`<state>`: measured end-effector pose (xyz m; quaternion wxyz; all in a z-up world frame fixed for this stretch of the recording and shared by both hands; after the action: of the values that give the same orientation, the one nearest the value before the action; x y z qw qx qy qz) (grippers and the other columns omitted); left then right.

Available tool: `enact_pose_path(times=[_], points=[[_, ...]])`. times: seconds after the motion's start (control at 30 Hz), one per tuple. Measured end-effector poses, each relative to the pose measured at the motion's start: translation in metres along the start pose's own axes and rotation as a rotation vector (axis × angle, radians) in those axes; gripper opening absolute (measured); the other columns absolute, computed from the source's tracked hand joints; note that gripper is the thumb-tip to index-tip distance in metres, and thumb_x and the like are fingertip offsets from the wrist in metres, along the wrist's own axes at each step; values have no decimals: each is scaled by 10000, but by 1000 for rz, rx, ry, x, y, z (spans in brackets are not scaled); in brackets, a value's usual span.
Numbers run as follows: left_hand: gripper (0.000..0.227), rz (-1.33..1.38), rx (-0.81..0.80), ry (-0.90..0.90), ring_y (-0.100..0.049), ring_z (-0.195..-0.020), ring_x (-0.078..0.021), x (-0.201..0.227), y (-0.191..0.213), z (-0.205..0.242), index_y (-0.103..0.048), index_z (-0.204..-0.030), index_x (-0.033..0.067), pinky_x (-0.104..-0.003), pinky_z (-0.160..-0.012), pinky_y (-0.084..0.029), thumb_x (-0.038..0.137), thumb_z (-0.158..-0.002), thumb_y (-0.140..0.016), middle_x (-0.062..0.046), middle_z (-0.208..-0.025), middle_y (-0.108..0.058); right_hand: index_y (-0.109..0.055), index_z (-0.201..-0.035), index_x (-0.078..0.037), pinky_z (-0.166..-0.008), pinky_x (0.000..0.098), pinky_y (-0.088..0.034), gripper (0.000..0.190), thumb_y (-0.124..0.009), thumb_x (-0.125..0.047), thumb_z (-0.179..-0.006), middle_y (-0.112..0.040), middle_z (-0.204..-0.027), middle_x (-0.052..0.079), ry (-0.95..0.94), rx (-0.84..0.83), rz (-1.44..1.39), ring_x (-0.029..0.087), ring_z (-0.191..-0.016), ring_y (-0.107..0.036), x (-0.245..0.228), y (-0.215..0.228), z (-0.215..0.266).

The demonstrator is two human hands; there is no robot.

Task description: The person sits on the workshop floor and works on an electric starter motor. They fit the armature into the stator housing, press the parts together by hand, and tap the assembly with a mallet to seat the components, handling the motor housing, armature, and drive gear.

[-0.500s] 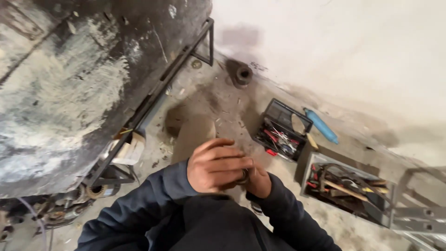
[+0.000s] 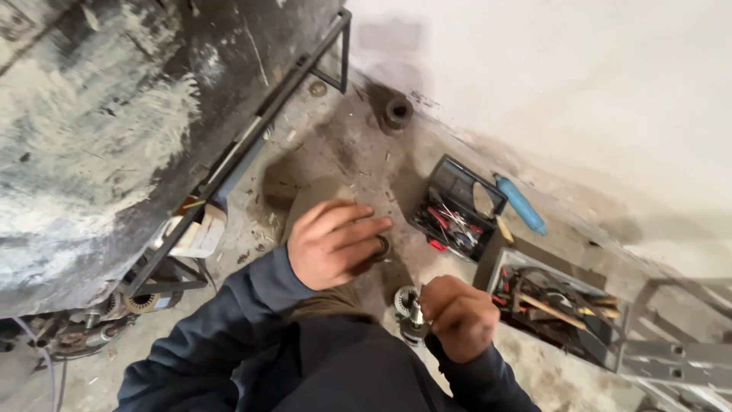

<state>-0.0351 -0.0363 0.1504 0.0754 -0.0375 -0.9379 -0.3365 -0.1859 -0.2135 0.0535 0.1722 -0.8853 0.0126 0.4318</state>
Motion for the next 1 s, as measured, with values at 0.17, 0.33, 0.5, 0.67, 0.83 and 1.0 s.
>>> enact_pose_path(times=[0.17,0.33,0.5,0.67,0.83,1.0], points=[[248,16,2,-12,-625,-1217,-280,3,-5,9,-741,-1011,97,-436,-997,-545,239,-817,-802,-48,-1334,-681,-576,-1126,58,-845,412,-526,623,-460,-551,-1069,-644,-1088,192,-392,-25,83,312,-927,-626,53,-24,-20],[300,-138,52,32,-596,-1266,-299,-18,0,24,-688,-1088,83,-465,-1028,-519,219,-838,-780,-70,-1371,-642,-506,-1441,46,-1180,431,-438,740,-383,-591,-1086,-549,-1484,218,-312,-196,54,313,-1351,-582,46,-43,-15],[325,-138,-26,52,-587,-1283,-271,-19,-16,35,-674,-1083,120,-428,-998,-500,234,-799,-783,-39,-1387,-637,-580,-1348,67,-1170,448,-424,695,-364,-548,-1107,-519,-1506,246,-233,-154,326,343,-1386,-552,44,-47,-34],[337,-121,-103,124,-590,-1286,-245,-32,-15,27,-686,-1067,145,-412,-1010,-514,215,-752,-781,-27,-1394,-633,-524,-1326,83,-1129,446,-435,637,-353,-483,-1090,-439,-1541,273,-263,-192,225,347,-1384,-524,63,-33,-17],[272,-133,-227,477,-653,-1146,-337,-110,19,44,-646,-984,101,-438,-839,-566,208,-768,-772,-116,-1419,-613,-732,-1063,5,-1013,366,-513,419,-447,-300,-1091,-652,-1378,201,-270,-176,360,255,-1159,-665,74,6,5],[188,323,-46,794,-734,-967,-229,-234,55,74,-647,-1014,95,-382,-822,-605,245,-915,-701,-97,-1191,-703,-718,-1127,7,-884,332,-550,321,-583,-246,-982,-749,-1136,157,-668,-230,426,204,-996,-716,163,39,63]])
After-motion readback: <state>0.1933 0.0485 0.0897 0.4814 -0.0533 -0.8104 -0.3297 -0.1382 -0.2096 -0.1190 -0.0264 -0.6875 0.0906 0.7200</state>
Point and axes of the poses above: each hand's wrist, its own z-axis away from the middle knuckle, its own y-axis out of the back of the hand, x = y × z, the point moved 8 cm from there along -z, towards the middle knuckle
